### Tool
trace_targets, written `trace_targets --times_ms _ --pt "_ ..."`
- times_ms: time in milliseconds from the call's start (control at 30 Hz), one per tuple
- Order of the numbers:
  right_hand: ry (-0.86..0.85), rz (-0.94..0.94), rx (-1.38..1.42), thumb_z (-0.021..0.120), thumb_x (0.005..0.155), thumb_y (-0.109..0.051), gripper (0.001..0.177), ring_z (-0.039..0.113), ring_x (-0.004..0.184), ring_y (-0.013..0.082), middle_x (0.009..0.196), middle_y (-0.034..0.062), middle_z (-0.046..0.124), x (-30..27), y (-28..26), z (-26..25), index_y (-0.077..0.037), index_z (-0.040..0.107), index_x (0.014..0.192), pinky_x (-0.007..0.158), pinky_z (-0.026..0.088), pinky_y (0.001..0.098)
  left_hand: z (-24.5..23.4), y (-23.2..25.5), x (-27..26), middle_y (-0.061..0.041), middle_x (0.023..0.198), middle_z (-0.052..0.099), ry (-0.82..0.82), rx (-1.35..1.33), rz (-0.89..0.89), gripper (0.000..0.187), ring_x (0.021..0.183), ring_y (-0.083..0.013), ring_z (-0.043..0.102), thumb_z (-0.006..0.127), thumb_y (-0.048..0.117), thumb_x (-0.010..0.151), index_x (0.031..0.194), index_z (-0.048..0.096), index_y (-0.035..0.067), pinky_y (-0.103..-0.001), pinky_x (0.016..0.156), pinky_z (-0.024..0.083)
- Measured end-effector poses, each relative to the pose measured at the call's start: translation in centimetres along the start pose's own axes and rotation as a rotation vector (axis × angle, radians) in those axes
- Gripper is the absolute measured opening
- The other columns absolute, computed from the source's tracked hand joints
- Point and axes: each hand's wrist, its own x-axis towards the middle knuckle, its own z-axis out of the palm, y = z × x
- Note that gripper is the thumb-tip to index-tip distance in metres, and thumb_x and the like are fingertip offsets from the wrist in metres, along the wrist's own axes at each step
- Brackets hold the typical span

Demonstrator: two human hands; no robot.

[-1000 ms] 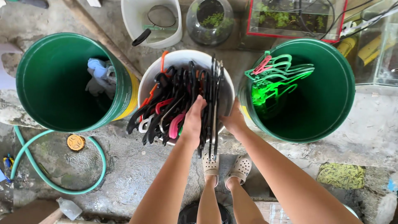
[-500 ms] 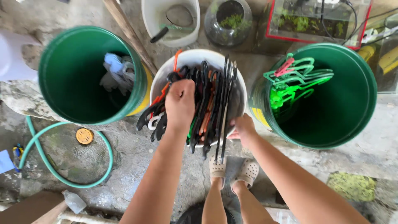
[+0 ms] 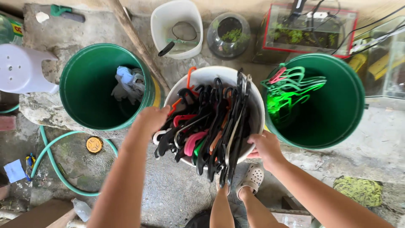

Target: Hanging wet clothes onto a clothesline using hangers and a pole.

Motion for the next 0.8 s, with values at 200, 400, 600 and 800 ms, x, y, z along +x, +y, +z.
trace_targets --times_ms 200,400,600,800 --pt "-0.040 -0.043 -0.062 0.060 0.087 -0.008 0.020 0.076 0.073 0.0328 0.088 0.0234 0.074 -5.9 -4.4 -5.7 0.008 0.064 0.099 0.073 0.064 0.0470 -9.1 2.8 -5.5 0.000 0.151 0.052 -0.266 -0.352 -0.021 0.069 0.108 -0.0350 0.064 0.054 0.064 0.090 0.146 0.050 0.024 -0.055 0.100 0.059" --pt "-0.141 -0.042 -0.023 0.058 0.085 -0.012 0.020 0.074 0.069 0.0279 0.081 0.0162 0.073 -15.2 -8.6 -10.9 0.003 0.067 0.095 0.071 0.066 0.0459 -7.0 3.0 -5.1 -0.015 0.114 0.074 -0.253 -0.418 0.386 0.056 0.093 -0.0224 0.067 0.070 0.038 0.081 0.126 0.067 0.005 -0.036 0.076 0.055" --pt "-0.441 -0.226 0.040 0.057 0.098 -0.024 0.030 0.060 0.056 0.0180 0.071 0.0105 0.064 -15.1 -5.6 -22.6 0.005 0.065 0.094 0.052 0.051 0.0326 -13.0 9.3 -14.0 -0.013 0.080 0.064 -0.111 -0.027 0.509 0.031 0.069 -0.0228 0.055 0.060 0.028 0.087 0.092 0.072 0.000 -0.041 0.057 0.041" --pt "-0.401 -0.123 0.387 0.053 0.093 -0.046 0.049 0.065 0.055 0.0176 0.080 0.0105 0.074 -21.7 -7.4 -33.5 -0.005 0.072 0.111 0.042 0.047 0.0303 -13.9 22.3 -26.1 0.007 0.077 0.066 -0.268 -0.235 0.737 0.024 0.063 -0.0102 0.059 0.059 0.032 0.084 0.086 0.074 0.014 -0.035 0.051 0.044"
